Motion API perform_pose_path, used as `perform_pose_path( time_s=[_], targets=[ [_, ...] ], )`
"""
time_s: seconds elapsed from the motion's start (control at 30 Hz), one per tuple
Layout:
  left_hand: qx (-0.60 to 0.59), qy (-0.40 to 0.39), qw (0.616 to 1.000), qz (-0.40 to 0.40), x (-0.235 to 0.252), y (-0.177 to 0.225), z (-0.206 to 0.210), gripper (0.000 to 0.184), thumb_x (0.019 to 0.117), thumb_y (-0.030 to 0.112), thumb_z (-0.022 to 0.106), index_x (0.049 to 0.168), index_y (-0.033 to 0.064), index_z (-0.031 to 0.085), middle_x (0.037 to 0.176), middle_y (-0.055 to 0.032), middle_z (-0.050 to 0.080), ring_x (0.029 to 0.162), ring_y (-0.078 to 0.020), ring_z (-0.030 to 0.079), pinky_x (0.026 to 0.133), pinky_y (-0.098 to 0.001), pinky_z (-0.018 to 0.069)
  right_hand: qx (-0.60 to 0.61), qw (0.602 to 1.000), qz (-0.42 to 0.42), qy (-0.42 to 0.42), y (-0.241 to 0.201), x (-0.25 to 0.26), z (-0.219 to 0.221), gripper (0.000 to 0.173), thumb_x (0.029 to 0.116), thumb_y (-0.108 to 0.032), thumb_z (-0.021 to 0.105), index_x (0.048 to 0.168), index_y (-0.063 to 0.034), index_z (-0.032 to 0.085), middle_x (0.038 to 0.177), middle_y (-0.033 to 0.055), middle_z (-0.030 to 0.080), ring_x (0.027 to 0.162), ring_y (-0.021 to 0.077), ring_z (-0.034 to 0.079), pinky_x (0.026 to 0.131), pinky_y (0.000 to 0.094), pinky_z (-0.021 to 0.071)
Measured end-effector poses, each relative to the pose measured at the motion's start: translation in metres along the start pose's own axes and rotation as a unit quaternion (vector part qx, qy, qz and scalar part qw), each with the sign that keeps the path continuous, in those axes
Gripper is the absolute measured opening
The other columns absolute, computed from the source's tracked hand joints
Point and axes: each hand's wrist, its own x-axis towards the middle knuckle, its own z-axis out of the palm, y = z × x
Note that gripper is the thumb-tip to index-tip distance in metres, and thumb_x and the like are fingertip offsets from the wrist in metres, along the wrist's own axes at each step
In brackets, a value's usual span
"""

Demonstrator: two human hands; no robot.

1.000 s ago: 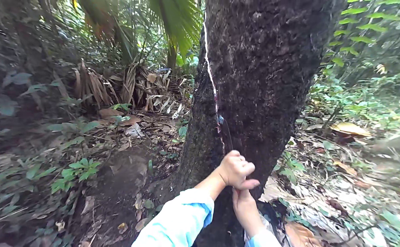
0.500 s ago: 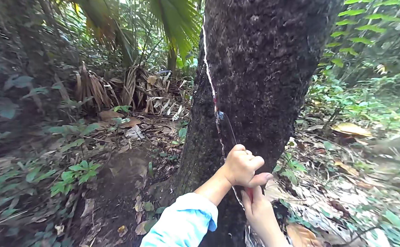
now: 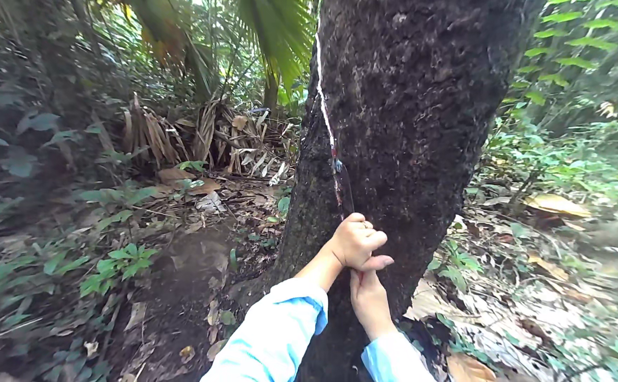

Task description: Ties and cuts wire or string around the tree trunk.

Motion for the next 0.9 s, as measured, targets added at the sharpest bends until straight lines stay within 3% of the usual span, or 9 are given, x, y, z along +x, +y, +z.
perform_pose_path(
  time_s=[0.1, 0.27, 0.4, 0.5, 0.6, 0.7, 0.8, 0.9],
  targets=[
    [0.021, 0.007, 1.0, 0.002, -0.01, 0.003, 0.004, 0.066, 0.1023, 0.056, 0.029, 0.066, 0.0098, 0.059, 0.048, -0.0033, 0.051, 0.047, -0.0194, 0.047, 0.069, -0.0359, 0.0421, -0.023, 1.0, -0.006, -0.001, 0.004, -0.005, 0.005, 0.027, 0.1, -0.005, 0.055, 0.115, 0.0144, 0.066, 0.106, 0.0302, 0.072, 0.093, 0.0433, 0.075, 0.079, 0.0535, 0.0611],
    [0.016, 0.011, 1.0, 0.008, -0.008, 0.007, 0.002, 0.067, 0.1027, 0.057, 0.026, 0.066, 0.0104, 0.057, 0.047, -0.0028, 0.049, 0.046, -0.0187, 0.046, 0.069, -0.0349, 0.0412, -0.042, 0.999, -0.015, 0.023, 0.002, -0.01, 0.003, 0.026, 0.0985, -0.007, 0.054, 0.108, 0.0122, 0.067, 0.098, 0.0273, 0.073, 0.084, 0.0404, 0.076, 0.07, 0.0512, 0.0616],
    [0.029, 0.023, 0.999, -0.009, -0.013, 0.014, 0.011, 0.066, 0.102, 0.058, 0.029, 0.065, 0.011, 0.057, 0.047, -0.0022, 0.049, 0.046, -0.0182, 0.045, 0.07, -0.0348, 0.0413, -0.008, 1.0, 0.0, -0.003, 0.009, -0.013, 0.0, 0.028, 0.099, -0.006, 0.055, 0.114, 0.0136, 0.066, 0.103, 0.0278, 0.073, 0.09, 0.0413, 0.076, 0.078, 0.0523, 0.0615],
    [0.008, 0.0, 1.0, -0.013, -0.007, 0.018, 0.002, 0.065, 0.1011, 0.057, 0.031, 0.064, 0.0104, 0.057, 0.047, -0.0025, 0.049, 0.045, -0.0181, 0.046, 0.068, -0.0354, 0.0408, -0.002, 1.0, -0.002, -0.009, 0.0, -0.018, -0.009, 0.03, 0.0977, -0.01, 0.055, 0.113, 0.0132, 0.065, 0.094, 0.0253, 0.073, 0.081, 0.0383, 0.076, 0.071, 0.0499, 0.0615],
    [-0.004, -0.026, 1.0, -0.014, 0.004, 0.011, -0.003, 0.064, 0.1005, 0.055, 0.033, 0.065, 0.0088, 0.058, 0.048, -0.0039, 0.051, 0.045, -0.0191, 0.049, 0.065, -0.0369, 0.0421, 0.0, 0.999, 0.016, -0.033, -0.009, -0.008, -0.017, 0.03, 0.0976, -0.008, 0.055, 0.115, 0.0152, 0.063, 0.093, 0.0266, 0.072, 0.082, 0.0406, 0.075, 0.073, 0.0531, 0.0605],
    [0.001, -0.03, 0.999, -0.038, -0.012, 0.029, 0.006, 0.062, 0.0986, 0.056, 0.038, 0.064, 0.0088, 0.06, 0.05, -0.0048, 0.055, 0.047, -0.0203, 0.053, 0.067, -0.039, 0.0458, 0.01, 0.998, 0.031, -0.047, 0.003, -0.025, -0.017, 0.028, 0.0975, -0.008, 0.056, 0.111, 0.0154, 0.065, 0.09, 0.0267, 0.072, 0.079, 0.0417, 0.074, 0.072, 0.0543, 0.0606],
    [0.003, -0.036, 0.999, -0.029, -0.028, 0.052, 0.012, 0.062, 0.0987, 0.058, 0.036, 0.063, 0.0113, 0.057, 0.048, -0.0024, 0.052, 0.045, -0.0184, 0.05, 0.063, -0.0363, 0.0426, 0.014, 0.998, 0.037, -0.048, 0.016, -0.053, -0.018, 0.031, 0.0964, -0.013, 0.055, 0.11, 0.0129, 0.066, 0.087, 0.0238, 0.073, 0.076, 0.0378, 0.075, 0.069, 0.0521, 0.0612],
    [0.009, -0.018, 0.999, -0.026, -0.018, 0.044, 0.011, 0.059, 0.0996, 0.053, 0.038, 0.062, 0.0111, 0.057, 0.047, -0.0028, 0.052, 0.045, -0.0185, 0.05, 0.065, -0.0365, 0.0433, 0.01, 0.999, 0.013, -0.033, 0.018, -0.042, -0.018, 0.032, 0.0954, -0.015, 0.053, 0.108, 0.012, 0.065, 0.081, 0.0213, 0.071, 0.07, 0.0346, 0.073, 0.064, 0.0497, 0.0601]
  ],
)
